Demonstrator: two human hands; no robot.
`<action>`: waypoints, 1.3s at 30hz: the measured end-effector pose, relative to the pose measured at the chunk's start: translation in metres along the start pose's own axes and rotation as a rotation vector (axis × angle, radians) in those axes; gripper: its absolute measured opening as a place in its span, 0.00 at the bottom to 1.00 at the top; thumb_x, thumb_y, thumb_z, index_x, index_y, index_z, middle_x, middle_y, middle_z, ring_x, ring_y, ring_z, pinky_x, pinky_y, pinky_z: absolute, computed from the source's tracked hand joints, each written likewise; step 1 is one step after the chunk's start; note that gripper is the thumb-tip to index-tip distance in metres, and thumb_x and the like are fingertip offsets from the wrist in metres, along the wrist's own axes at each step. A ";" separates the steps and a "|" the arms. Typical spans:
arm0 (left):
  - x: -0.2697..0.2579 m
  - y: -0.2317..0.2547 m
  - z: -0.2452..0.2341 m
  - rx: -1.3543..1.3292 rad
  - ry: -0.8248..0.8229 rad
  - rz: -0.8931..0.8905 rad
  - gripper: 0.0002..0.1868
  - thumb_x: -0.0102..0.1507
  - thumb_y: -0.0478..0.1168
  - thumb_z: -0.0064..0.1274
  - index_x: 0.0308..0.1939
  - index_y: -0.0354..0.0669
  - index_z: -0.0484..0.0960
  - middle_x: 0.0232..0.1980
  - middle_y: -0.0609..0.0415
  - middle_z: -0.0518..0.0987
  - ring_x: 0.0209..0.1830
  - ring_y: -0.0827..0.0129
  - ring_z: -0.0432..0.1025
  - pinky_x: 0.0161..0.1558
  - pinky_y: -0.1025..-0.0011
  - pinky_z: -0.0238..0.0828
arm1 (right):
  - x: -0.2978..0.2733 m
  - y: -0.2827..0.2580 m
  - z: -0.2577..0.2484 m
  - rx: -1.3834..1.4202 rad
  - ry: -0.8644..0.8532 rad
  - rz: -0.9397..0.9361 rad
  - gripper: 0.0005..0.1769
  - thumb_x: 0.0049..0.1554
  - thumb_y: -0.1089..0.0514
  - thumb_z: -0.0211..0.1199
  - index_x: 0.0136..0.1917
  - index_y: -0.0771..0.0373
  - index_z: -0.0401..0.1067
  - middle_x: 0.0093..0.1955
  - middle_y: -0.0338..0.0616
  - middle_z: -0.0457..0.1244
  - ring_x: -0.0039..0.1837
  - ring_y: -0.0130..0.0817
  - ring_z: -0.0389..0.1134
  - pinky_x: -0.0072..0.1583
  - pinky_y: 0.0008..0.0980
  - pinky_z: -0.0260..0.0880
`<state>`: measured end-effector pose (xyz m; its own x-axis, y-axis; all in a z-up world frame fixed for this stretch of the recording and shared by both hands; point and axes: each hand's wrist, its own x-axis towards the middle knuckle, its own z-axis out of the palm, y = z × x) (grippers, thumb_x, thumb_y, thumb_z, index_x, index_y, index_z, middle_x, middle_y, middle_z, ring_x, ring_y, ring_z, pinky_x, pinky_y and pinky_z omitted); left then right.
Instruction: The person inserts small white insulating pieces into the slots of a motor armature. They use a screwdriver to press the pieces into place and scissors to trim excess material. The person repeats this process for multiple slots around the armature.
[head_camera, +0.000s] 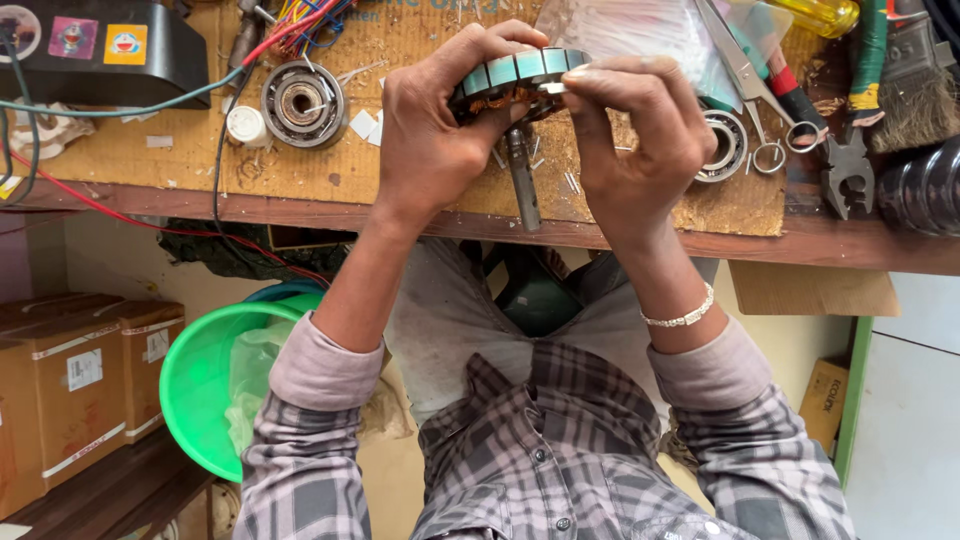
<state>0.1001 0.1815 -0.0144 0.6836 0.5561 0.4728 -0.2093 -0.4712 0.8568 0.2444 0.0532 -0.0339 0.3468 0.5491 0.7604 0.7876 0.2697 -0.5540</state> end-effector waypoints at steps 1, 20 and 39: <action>0.000 0.001 0.000 0.005 -0.003 -0.009 0.13 0.62 0.22 0.62 0.48 0.36 0.81 0.57 0.56 0.85 0.50 0.76 0.82 0.52 0.76 0.81 | 0.002 -0.002 0.000 -0.014 -0.012 -0.023 0.08 0.64 0.72 0.73 0.55 0.68 0.77 0.54 0.47 0.70 0.55 0.32 0.74 0.55 0.28 0.80; -0.002 0.008 0.004 0.055 0.022 0.027 0.14 0.64 0.25 0.64 0.52 0.38 0.82 0.58 0.57 0.85 0.54 0.72 0.83 0.57 0.74 0.82 | 0.012 -0.035 -0.009 -0.149 -0.149 0.024 0.10 0.67 0.74 0.69 0.59 0.66 0.75 0.55 0.47 0.68 0.54 0.37 0.74 0.56 0.31 0.75; -0.006 -0.013 0.003 0.253 0.040 0.068 0.14 0.63 0.32 0.69 0.51 0.40 0.83 0.42 0.51 0.86 0.41 0.66 0.84 0.42 0.70 0.79 | 0.018 -0.034 -0.014 -0.114 -0.186 -0.022 0.07 0.68 0.76 0.64 0.56 0.69 0.74 0.54 0.47 0.67 0.53 0.36 0.72 0.54 0.31 0.73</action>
<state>0.1011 0.1823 -0.0285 0.6444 0.5415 0.5399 -0.0693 -0.6618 0.7465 0.2308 0.0426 0.0034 0.2374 0.6838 0.6900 0.8502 0.1973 -0.4880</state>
